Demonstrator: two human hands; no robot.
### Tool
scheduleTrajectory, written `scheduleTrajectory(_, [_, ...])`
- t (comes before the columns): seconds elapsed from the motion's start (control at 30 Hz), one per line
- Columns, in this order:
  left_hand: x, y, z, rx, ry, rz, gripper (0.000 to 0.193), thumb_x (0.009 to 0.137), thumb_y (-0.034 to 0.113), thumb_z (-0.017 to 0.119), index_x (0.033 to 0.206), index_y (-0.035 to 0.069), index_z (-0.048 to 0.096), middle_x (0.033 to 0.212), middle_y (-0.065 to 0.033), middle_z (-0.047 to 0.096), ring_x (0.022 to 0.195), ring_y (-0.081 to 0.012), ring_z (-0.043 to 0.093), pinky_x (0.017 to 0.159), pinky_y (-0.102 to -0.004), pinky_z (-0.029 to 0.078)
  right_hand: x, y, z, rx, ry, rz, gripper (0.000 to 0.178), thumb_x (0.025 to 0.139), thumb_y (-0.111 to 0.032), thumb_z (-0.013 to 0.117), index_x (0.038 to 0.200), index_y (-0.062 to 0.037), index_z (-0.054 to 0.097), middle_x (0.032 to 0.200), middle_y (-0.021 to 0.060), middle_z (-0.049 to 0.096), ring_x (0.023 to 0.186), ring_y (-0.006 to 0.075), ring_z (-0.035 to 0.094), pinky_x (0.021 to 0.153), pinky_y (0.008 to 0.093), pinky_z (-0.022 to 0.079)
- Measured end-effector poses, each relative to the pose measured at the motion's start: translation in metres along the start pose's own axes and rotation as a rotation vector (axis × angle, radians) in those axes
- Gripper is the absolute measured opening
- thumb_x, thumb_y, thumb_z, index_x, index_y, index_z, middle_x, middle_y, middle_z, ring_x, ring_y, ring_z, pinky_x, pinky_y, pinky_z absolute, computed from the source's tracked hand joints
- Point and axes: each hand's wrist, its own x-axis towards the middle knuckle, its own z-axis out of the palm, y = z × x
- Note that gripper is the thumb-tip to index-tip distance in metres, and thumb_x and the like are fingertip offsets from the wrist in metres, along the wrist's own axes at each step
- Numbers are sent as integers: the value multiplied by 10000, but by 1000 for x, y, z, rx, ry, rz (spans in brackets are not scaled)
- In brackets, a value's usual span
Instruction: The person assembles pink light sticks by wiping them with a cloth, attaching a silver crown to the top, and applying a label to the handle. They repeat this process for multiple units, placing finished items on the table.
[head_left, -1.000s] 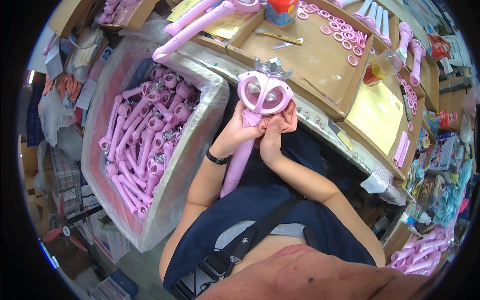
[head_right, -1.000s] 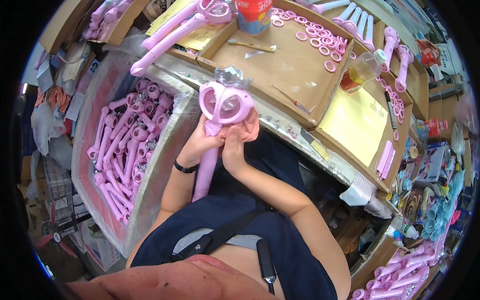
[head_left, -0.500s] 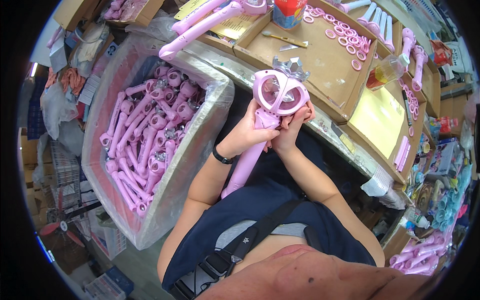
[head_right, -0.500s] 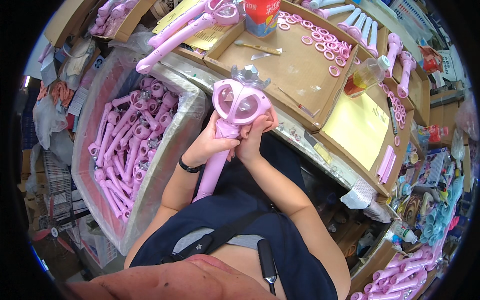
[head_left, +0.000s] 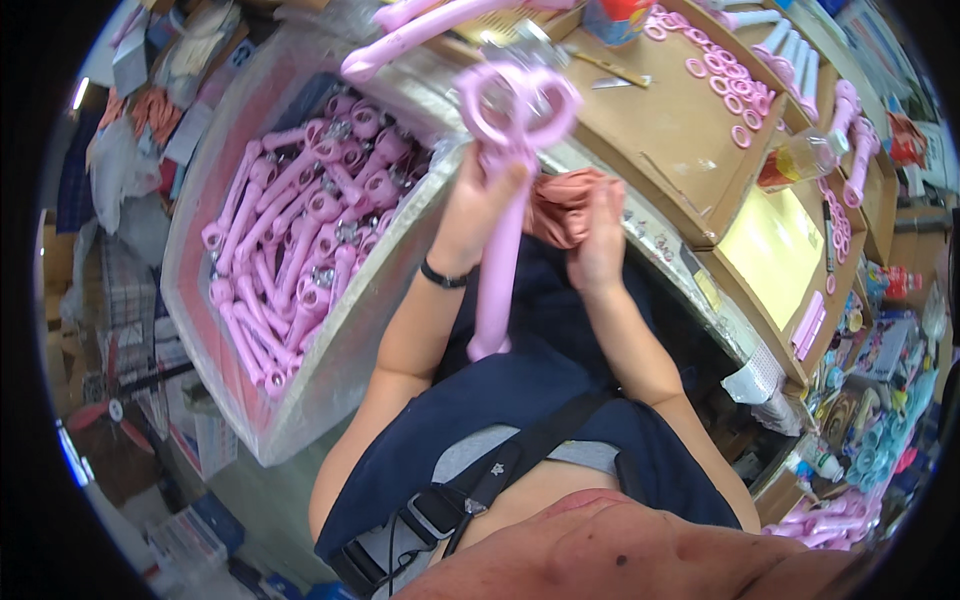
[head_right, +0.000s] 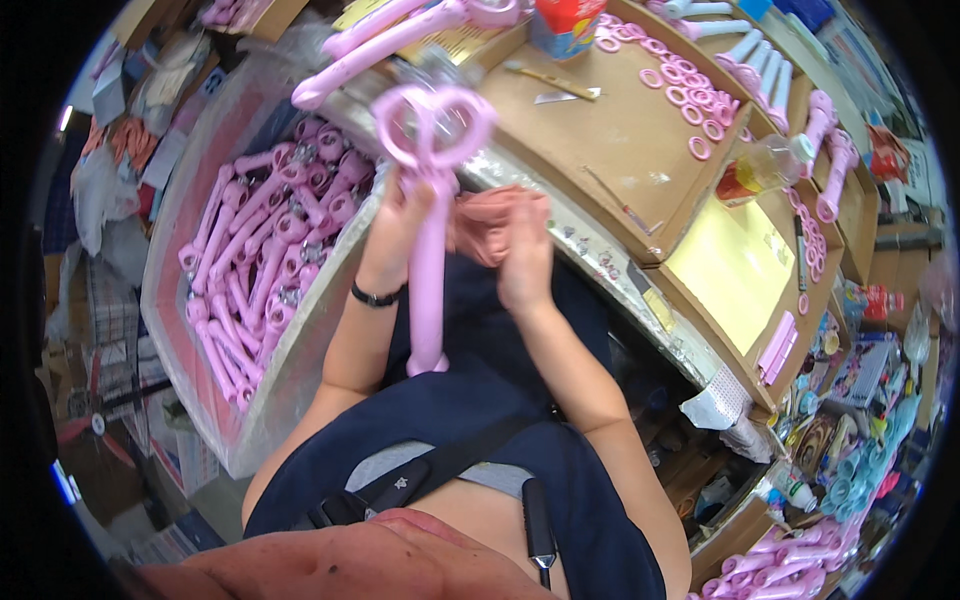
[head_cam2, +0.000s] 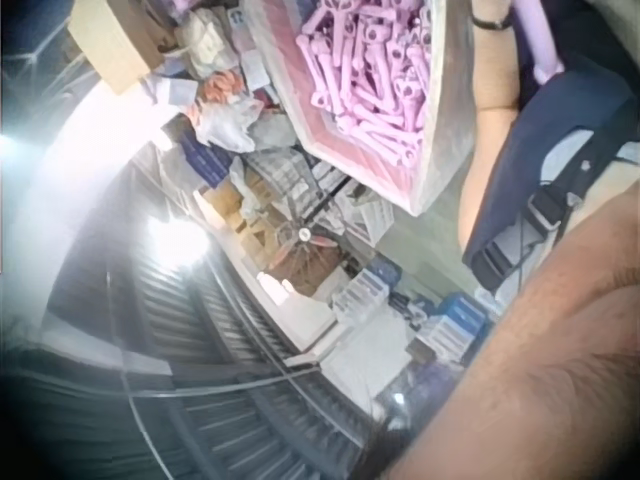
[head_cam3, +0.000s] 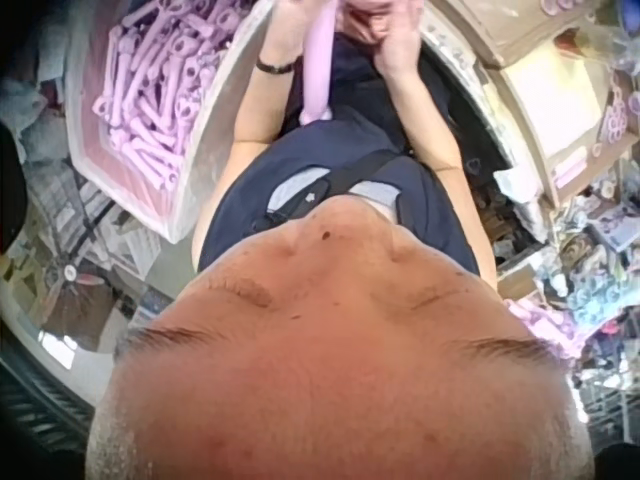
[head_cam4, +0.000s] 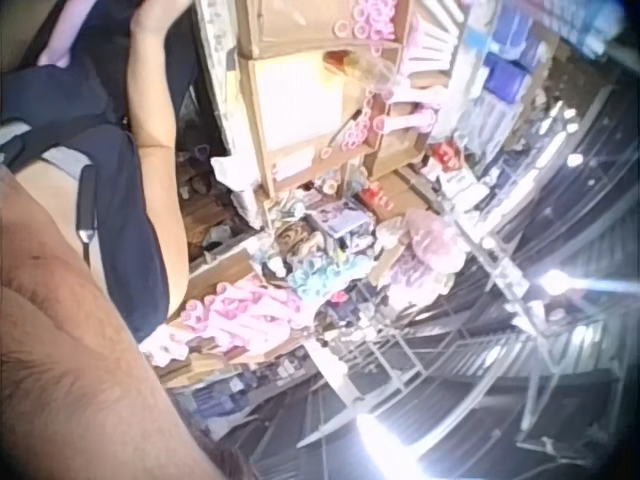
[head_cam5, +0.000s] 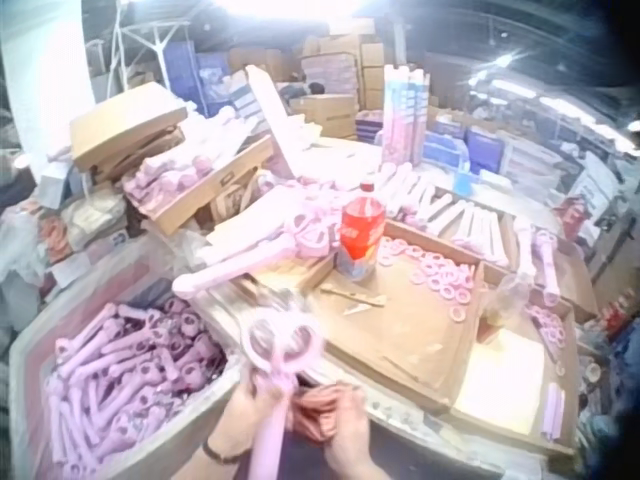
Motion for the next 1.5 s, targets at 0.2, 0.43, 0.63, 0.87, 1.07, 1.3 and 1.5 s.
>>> scheduleTrajectory(0.2, [26,43,-60,-341,312,229,412,890,464,580,996,82,468,724,-49,548,547,-144,575,474,-269,509,-18,-13,-49,-216,35,213,285,986,-281,462,1145,-47,496,811,13,579,612,44,512,567,199,433])
scheduleTrajectory(0.43, [26,48,-90,-427,450,274,444,865,504,594,940,78,492,742,-84,573,617,-199,564,522,-317,502,-53,-7,-57,-312,-118,286,389,965,-325,497,1209,-22,483,900,32,606,778,84,573,725,210,467])
scheduleTrajectory(0.63, [28,42,-83,-427,442,289,435,873,504,582,941,83,496,744,-81,569,619,-199,565,529,-316,502,-57,-12,-29,-486,-627,-38,691,704,-156,782,1286,-26,433,1206,113,552,1024,217,590,798,296,494])
scheduleTrajectory(0.87, [17,34,-66,-534,261,457,587,876,583,510,1110,45,499,893,-133,601,706,-206,569,649,-329,508,-58,-3,-36,-959,-625,-263,685,714,-240,780,1276,-37,446,1208,149,549,1080,274,567,945,338,435])
scheduleTrajectory(1.07, [10,24,-49,-791,38,392,663,872,657,414,1208,88,467,988,-119,605,737,-197,551,663,-328,474,-57,9,-49,568,-475,818,452,977,-443,355,1176,-50,456,1119,188,577,1019,273,590,896,389,481])
scheduleTrajectory(1.3, [7,22,-49,-694,66,361,659,877,639,432,1277,116,427,956,-104,571,705,-169,521,646,-302,452,-61,10,-51,166,-289,778,388,974,-366,418,1185,-42,448,1070,191,587,938,248,611,838,356,510])
scheduleTrajectory(1.5, [-2,24,-59,-584,29,278,703,891,656,370,1347,121,372,840,-72,536,579,-138,491,535,-257,415,-22,-35,-48,-522,-457,543,326,990,-273,421,1203,-30,462,936,106,609,715,165,632,629,258,530])
